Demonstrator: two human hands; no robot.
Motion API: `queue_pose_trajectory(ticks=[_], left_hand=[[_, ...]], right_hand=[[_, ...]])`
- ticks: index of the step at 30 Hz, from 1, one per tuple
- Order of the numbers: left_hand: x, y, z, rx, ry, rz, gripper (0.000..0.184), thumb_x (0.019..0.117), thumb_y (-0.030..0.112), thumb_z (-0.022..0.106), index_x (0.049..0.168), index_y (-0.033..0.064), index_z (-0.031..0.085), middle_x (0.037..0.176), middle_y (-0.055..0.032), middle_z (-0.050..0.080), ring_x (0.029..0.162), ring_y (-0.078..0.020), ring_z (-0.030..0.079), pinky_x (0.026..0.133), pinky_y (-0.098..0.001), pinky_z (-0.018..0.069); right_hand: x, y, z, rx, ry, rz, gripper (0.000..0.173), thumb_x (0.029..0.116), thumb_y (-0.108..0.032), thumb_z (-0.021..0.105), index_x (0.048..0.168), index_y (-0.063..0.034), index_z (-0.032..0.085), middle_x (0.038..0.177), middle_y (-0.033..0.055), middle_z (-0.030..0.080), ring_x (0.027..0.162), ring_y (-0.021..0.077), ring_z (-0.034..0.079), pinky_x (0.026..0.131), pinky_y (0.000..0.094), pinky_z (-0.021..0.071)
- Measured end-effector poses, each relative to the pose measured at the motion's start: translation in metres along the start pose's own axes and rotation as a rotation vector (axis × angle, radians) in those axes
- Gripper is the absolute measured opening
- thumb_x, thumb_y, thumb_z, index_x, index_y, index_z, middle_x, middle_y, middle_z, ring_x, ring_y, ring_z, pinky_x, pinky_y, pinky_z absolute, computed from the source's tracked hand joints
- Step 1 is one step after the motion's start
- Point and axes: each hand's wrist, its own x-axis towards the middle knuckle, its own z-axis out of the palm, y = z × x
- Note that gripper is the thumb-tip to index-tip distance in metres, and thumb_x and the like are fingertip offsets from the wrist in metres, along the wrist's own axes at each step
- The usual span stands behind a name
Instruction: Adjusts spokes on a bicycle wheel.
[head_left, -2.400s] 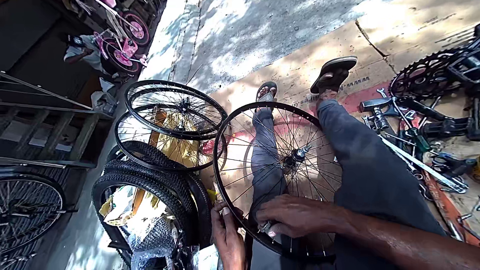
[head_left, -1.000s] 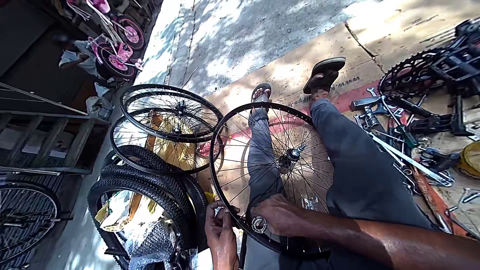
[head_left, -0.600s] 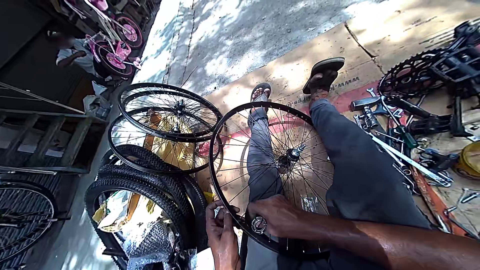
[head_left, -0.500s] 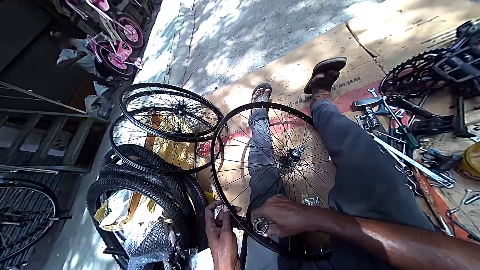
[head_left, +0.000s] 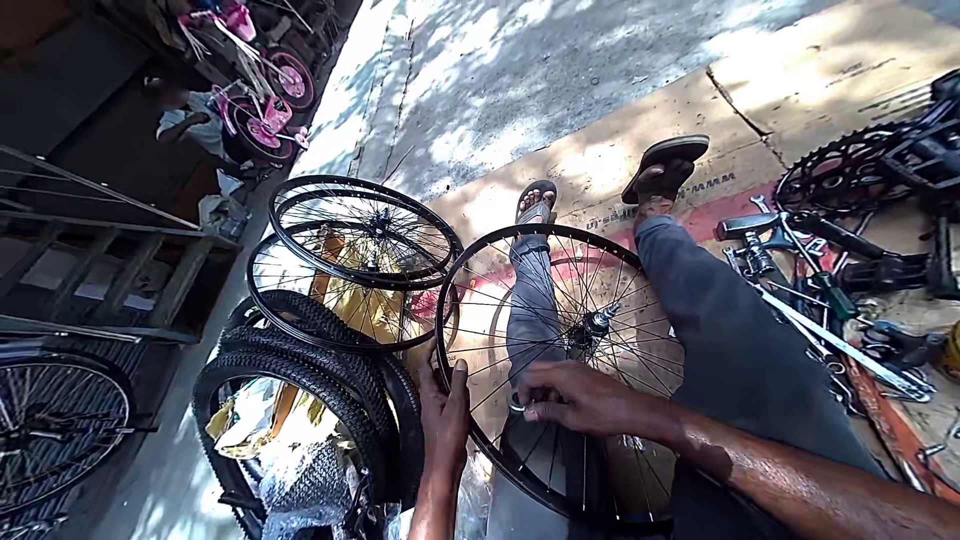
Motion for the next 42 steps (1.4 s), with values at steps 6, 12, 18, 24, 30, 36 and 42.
queue_pose_trajectory(ticks=[6,12,18,24,30,36,42], left_hand=[[-0.05,0.014,0.026,0.215,0.184,0.186,0.051,0.1043,0.025,0.049,0.152,0.0068,0.042,0.104,-0.0117,0.063,0.066,-0.0145,0.057,0.06,-0.0348,0.052],[-0.094,-0.014,0.013,0.02,0.217,0.137,0.04,0.1059,0.016,0.039,0.138,-0.0072,0.046,0.082,-0.0035,0.062,0.061,-0.0069,0.061,0.053,-0.0234,0.0548],[-0.073,-0.017,-0.004,-0.221,0.091,0.067,0.019,0.1,-0.004,0.042,0.118,-0.0047,0.049,0.076,-0.0115,0.067,0.064,-0.0201,0.069,0.056,-0.0317,0.0594],[-0.076,-0.017,-0.001,-0.25,0.092,0.031,0.024,0.0986,-0.003,0.039,0.121,-0.0012,0.045,0.081,-0.0099,0.065,0.067,-0.0197,0.069,0.057,-0.0323,0.06],[-0.074,-0.017,-0.005,-0.256,0.068,0.036,0.018,0.1036,-0.001,0.04,0.119,-0.0047,0.049,0.08,-0.0158,0.069,0.061,-0.0212,0.069,0.049,-0.0295,0.0567],[-0.072,-0.013,-0.003,-0.244,0.048,0.061,0.024,0.0971,-0.002,0.039,0.12,-0.0009,0.045,0.078,-0.0093,0.065,0.063,-0.0186,0.068,0.053,-0.0303,0.0584],[-0.071,-0.019,-0.008,-0.26,0.044,0.043,0.018,0.1019,-0.003,0.04,0.118,-0.0042,0.048,0.078,-0.0149,0.068,0.061,-0.0203,0.068,0.05,-0.0287,0.0564]], right_hand=[[-0.005,0.001,0.01,-0.406,0.095,-0.178,0.025,0.1075,-0.034,0.052,0.109,-0.0182,0.071,0.11,-0.0004,0.069,0.112,0.0187,0.063,0.103,0.0425,0.0469],[-0.011,-0.012,0.036,-0.062,-0.195,-0.169,0.032,0.0945,-0.016,0.072,0.125,-0.0098,0.064,0.097,0.0119,0.07,0.086,0.0298,0.069,0.083,0.052,0.0547],[0.005,-0.018,0.026,-0.144,-0.378,-0.124,0.03,0.089,-0.019,0.077,0.114,-0.0078,0.065,0.091,0.0123,0.069,0.085,0.031,0.068,0.08,0.0539,0.0533],[-0.006,-0.015,0.035,-0.116,-0.185,-0.011,0.012,0.0921,-0.011,0.069,0.103,-0.0073,0.067,0.085,0.0099,0.069,0.08,0.0275,0.068,0.074,0.0502,0.0545],[-0.001,-0.01,0.014,0.037,-0.412,-0.057,0.032,0.0918,-0.027,0.079,0.113,-0.0063,0.068,0.097,0.0094,0.07,0.087,0.0234,0.067,0.085,0.0468,0.0535],[0.0,-0.019,0.042,-0.224,-0.217,0.046,0.018,0.0899,-0.007,0.066,0.108,-0.0103,0.066,0.085,0.0113,0.068,0.082,0.0318,0.069,0.075,0.0553,0.0539],[-0.001,-0.01,0.016,0.123,-0.358,0.032,0.034,0.0883,-0.029,0.083,0.112,-0.0076,0.069,0.1,0.0061,0.07,0.086,0.018,0.067,0.084,0.0415,0.0552]])
